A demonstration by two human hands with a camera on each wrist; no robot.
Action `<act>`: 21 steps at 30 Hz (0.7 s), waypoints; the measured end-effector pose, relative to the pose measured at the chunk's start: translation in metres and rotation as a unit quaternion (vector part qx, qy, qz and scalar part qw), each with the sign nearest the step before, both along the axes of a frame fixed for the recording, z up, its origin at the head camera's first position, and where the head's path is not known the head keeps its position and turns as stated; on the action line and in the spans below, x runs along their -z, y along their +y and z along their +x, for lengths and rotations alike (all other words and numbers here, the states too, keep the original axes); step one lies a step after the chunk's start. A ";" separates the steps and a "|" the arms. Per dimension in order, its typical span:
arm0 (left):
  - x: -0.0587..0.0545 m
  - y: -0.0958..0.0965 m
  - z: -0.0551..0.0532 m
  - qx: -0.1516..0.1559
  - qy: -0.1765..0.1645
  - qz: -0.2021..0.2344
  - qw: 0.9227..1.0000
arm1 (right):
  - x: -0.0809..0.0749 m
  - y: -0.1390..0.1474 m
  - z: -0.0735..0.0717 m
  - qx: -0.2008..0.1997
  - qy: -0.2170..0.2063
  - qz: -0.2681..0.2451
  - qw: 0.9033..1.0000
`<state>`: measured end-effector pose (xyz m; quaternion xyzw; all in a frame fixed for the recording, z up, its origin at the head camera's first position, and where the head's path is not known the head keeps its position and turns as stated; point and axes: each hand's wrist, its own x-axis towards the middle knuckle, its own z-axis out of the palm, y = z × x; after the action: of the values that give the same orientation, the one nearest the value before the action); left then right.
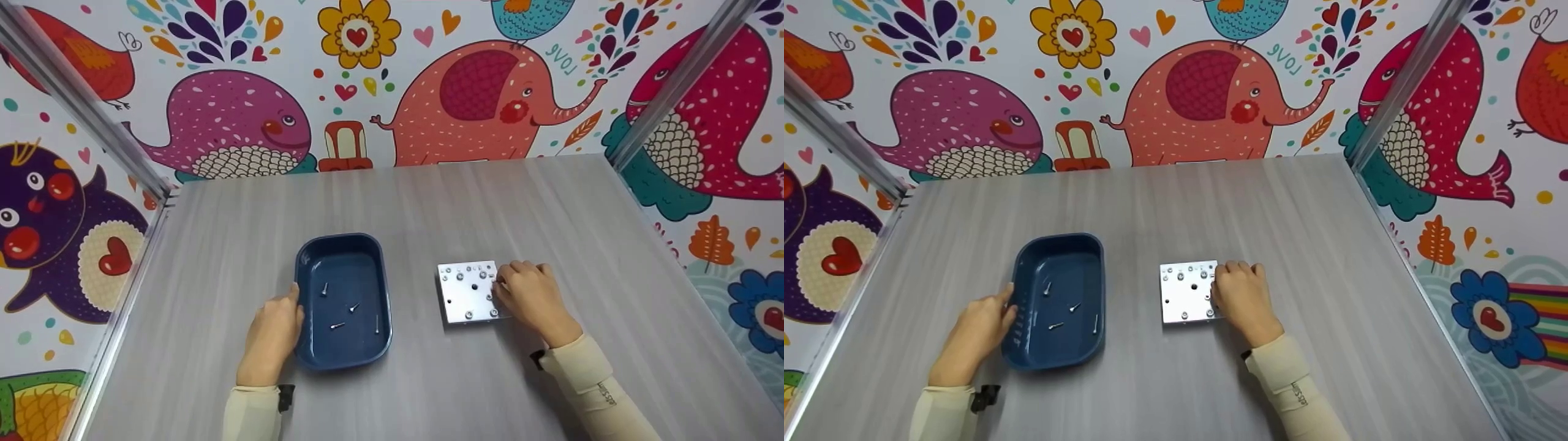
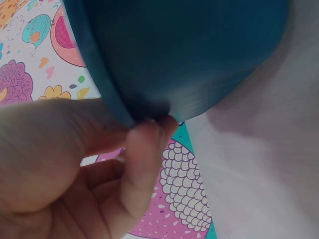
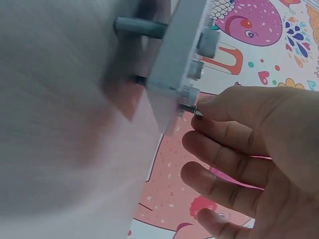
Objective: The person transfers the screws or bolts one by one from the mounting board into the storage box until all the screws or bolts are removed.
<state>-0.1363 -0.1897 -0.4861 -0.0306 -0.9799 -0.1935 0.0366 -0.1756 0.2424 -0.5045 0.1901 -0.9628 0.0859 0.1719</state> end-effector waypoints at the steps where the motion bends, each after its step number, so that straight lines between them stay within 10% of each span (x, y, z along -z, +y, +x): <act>1: 0.000 0.000 0.000 -0.001 -0.001 0.000 1.000 | -0.001 0.000 0.000 0.000 0.000 -0.002 1.000; 21: 0.001 0.000 0.000 0.003 0.010 0.005 1.000 | -0.023 -0.008 0.000 -0.015 0.031 0.000 0.999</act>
<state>-0.1361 -0.1899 -0.4876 -0.0352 -0.9784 -0.1984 0.0464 -0.1756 0.2343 -0.4819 0.2072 -0.9540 0.0823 0.2005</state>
